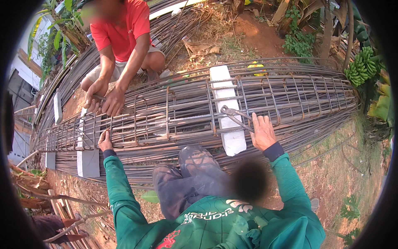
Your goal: The person uses pliers to twist wire ties around a cylindrical rebar cage, securing the intersecting steel bars. Two other workers are also seen tying rebar sections nearby. The person works along the length of the cage, moving to different sections to fasten the structure.
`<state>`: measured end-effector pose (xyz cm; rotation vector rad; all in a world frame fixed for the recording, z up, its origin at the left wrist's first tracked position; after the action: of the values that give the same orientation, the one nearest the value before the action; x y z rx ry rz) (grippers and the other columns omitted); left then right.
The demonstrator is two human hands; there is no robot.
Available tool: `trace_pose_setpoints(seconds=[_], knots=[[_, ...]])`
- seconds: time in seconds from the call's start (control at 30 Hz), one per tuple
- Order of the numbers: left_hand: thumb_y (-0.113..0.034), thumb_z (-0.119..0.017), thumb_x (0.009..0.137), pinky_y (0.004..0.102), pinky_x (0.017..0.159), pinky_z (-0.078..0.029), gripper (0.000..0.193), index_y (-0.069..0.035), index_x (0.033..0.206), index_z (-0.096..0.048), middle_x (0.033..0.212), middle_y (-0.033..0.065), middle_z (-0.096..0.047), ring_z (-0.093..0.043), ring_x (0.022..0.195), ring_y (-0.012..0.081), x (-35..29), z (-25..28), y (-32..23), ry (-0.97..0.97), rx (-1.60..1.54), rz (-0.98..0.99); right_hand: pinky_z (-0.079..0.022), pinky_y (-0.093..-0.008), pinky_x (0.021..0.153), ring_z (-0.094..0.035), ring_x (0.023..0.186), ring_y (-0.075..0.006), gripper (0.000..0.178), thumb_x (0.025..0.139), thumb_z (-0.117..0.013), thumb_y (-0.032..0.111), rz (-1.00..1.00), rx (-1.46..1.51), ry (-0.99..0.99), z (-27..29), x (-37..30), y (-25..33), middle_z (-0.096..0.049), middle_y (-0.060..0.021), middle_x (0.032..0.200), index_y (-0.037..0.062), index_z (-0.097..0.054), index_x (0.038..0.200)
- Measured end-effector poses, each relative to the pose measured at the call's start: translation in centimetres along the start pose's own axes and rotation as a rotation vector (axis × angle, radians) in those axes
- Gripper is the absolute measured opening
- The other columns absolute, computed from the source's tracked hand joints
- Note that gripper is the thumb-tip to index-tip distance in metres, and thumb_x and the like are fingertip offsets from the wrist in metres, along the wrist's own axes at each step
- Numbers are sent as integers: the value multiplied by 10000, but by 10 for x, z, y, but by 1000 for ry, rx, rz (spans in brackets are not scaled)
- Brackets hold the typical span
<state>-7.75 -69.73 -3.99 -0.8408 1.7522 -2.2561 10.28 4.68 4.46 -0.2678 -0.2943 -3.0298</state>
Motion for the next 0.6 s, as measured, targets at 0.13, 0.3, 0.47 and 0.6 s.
trace_pose_setpoints(seconds=[0.13, 0.3, 0.47, 0.6], knots=[[-33, -661, 954, 265, 917, -520, 191, 37, 1122, -718, 1081, 105, -745, -687, 998, 146, 1, -1, 5, 11, 22, 7, -413, -480, 893, -472, 1034, -359, 821, 726, -667, 68, 11, -17, 44, -4, 2, -5, -503, -185, 1121, -107, -350, 1463], [-51, -669, 954, 266, 924, -521, 200, 21, 1132, -724, 1074, 86, -746, -686, 1002, 140, -1, -14, 4, 73, 60, 59, -404, -486, 896, -468, 1030, -361, 847, 718, -650, 57, 34, -24, 51, -2, 3, -14, -496, -194, 1114, -111, -321, 1479], [-42, -664, 954, 281, 926, -533, 201, 26, 1135, -721, 1075, 98, -745, -693, 1003, 154, -3, -4, 3, 45, 29, 70, -405, -470, 986, -476, 1075, -371, 726, 766, -588, 13, 147, 52, 71, 8, 12, -8, -513, -205, 1152, -116, -372, 1447], [-20, -665, 937, 260, 886, -530, 153, 36, 1061, -733, 1013, 78, -753, -691, 939, 130, -5, -11, -13, 68, 26, 41, -466, -461, 909, -543, 1022, -365, 636, 830, -553, -21, 123, 234, 42, 25, 8, -8, -562, -228, 1116, -32, -405, 1449]])
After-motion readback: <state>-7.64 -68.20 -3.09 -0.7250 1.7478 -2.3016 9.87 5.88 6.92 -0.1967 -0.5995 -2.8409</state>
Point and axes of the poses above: each hand's wrist, its own x-axis towards the middle knuckle, its own z-axis out of the back of the hand, y = z × x, the point moved 6 cm from there along x, towards the middle knuckle
